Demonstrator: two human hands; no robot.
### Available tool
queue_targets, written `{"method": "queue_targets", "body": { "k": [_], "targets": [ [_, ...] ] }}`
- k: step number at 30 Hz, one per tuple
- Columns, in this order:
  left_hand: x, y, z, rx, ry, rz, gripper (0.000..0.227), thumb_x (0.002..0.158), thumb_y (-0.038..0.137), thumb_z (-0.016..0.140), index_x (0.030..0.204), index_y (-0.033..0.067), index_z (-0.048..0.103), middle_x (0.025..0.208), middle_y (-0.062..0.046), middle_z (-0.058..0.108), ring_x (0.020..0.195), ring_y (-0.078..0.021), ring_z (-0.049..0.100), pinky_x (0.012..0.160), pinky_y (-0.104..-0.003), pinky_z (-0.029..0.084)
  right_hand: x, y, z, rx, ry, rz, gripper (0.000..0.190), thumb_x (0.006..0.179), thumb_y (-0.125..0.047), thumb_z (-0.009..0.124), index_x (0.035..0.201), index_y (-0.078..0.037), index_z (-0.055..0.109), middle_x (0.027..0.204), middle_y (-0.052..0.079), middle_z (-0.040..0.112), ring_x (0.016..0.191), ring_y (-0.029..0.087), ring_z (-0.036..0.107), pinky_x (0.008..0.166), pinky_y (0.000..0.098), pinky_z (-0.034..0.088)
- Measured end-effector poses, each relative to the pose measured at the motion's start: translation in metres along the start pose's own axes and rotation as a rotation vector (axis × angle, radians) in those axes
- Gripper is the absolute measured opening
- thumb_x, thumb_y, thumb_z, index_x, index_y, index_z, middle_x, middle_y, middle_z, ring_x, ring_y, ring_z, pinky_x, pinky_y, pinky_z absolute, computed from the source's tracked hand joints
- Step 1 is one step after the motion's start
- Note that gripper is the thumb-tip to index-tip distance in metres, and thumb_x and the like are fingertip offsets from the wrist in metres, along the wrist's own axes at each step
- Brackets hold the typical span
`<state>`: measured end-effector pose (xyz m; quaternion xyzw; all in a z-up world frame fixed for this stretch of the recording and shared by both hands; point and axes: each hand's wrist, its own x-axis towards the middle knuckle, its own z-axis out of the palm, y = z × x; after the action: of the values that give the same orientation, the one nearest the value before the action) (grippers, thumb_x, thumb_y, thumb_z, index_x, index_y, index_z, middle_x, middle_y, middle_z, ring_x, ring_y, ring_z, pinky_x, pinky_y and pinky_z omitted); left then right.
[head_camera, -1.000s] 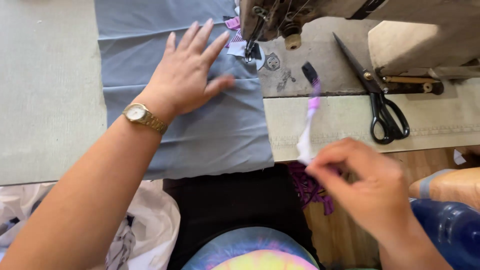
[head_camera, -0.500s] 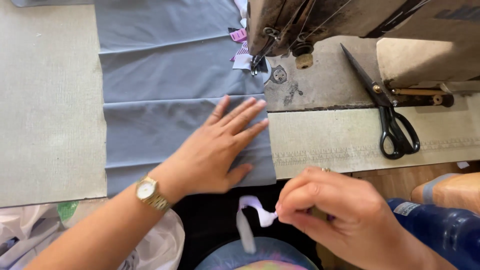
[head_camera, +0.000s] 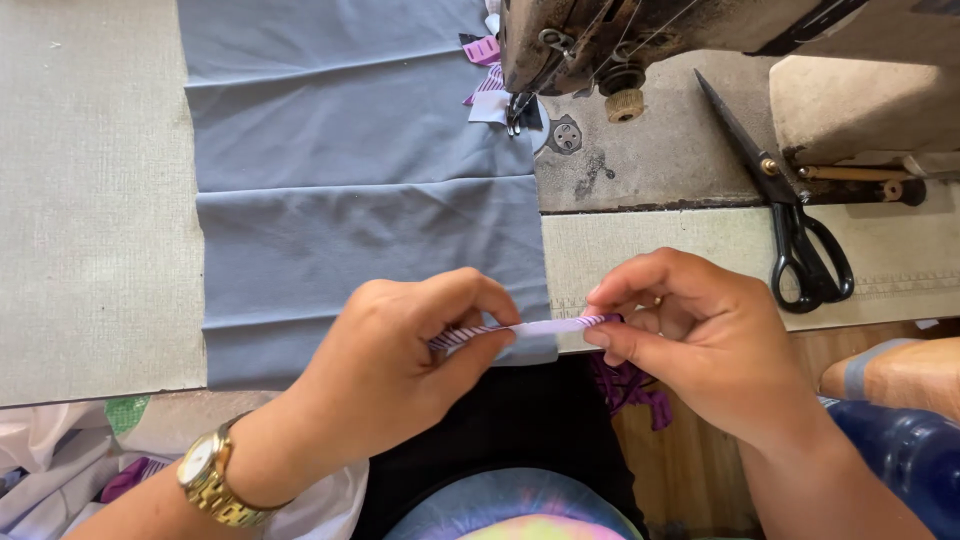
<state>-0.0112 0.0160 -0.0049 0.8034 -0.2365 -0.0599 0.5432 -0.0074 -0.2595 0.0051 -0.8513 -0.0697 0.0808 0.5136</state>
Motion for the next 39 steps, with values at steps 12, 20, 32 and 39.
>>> {"method": "queue_targets", "body": {
  "k": [12, 20, 32, 39],
  "targets": [
    [0.036, -0.029, -0.053, 0.366, 0.108, 0.346, 0.031, 0.087, -0.018, 0.052, 0.099, 0.0041, 0.069, 0.103, -0.011, 0.068, 0.083, -0.0258, 0.066, 0.068, -0.035, 0.053, 0.066, 0.016, 0.012, -0.019, 0.084, -0.142, 0.027, 0.088, 0.006, 0.090, 0.108, -0.007, 0.076, 0.097, 0.008, 0.081, 0.082, 0.014, 0.079, 0.075, 0.0220, 0.068],
    [0.093, -0.098, -0.078, 1.096, 0.056, 0.495, 0.022, 0.099, -0.003, 0.071, 0.101, 0.0183, 0.076, 0.124, -0.011, 0.060, 0.095, -0.0276, 0.066, 0.046, -0.041, 0.048, 0.148, 0.046, 0.007, -0.394, -0.062, 0.034, 0.047, 0.081, -0.016, 0.096, 0.119, -0.034, 0.077, 0.119, -0.004, 0.082, 0.095, 0.013, 0.083, 0.089, 0.0288, 0.063],
    [0.132, -0.112, -0.036, 0.710, 0.060, 0.271, 0.021, 0.103, 0.032, 0.080, 0.107, 0.0120, 0.077, 0.093, -0.005, 0.070, 0.085, -0.0342, 0.064, 0.076, -0.048, 0.052, 0.170, 0.050, 0.008, -0.503, -0.137, 0.149, 0.008, 0.095, -0.024, 0.081, 0.089, -0.025, 0.076, 0.074, -0.007, 0.059, 0.070, 0.010, 0.053, 0.074, 0.0271, 0.044],
    [0.143, -0.116, -0.024, 0.615, -0.047, -0.034, 0.012, 0.087, 0.023, 0.085, 0.084, 0.0167, 0.075, 0.089, -0.004, 0.066, 0.083, -0.0310, 0.064, 0.071, -0.047, 0.050, 0.169, 0.082, 0.015, -0.454, 0.067, -0.120, 0.028, 0.091, -0.035, 0.088, 0.109, -0.022, 0.071, 0.085, -0.011, 0.070, 0.067, 0.008, 0.062, 0.077, 0.0305, 0.050]
  ]
}}
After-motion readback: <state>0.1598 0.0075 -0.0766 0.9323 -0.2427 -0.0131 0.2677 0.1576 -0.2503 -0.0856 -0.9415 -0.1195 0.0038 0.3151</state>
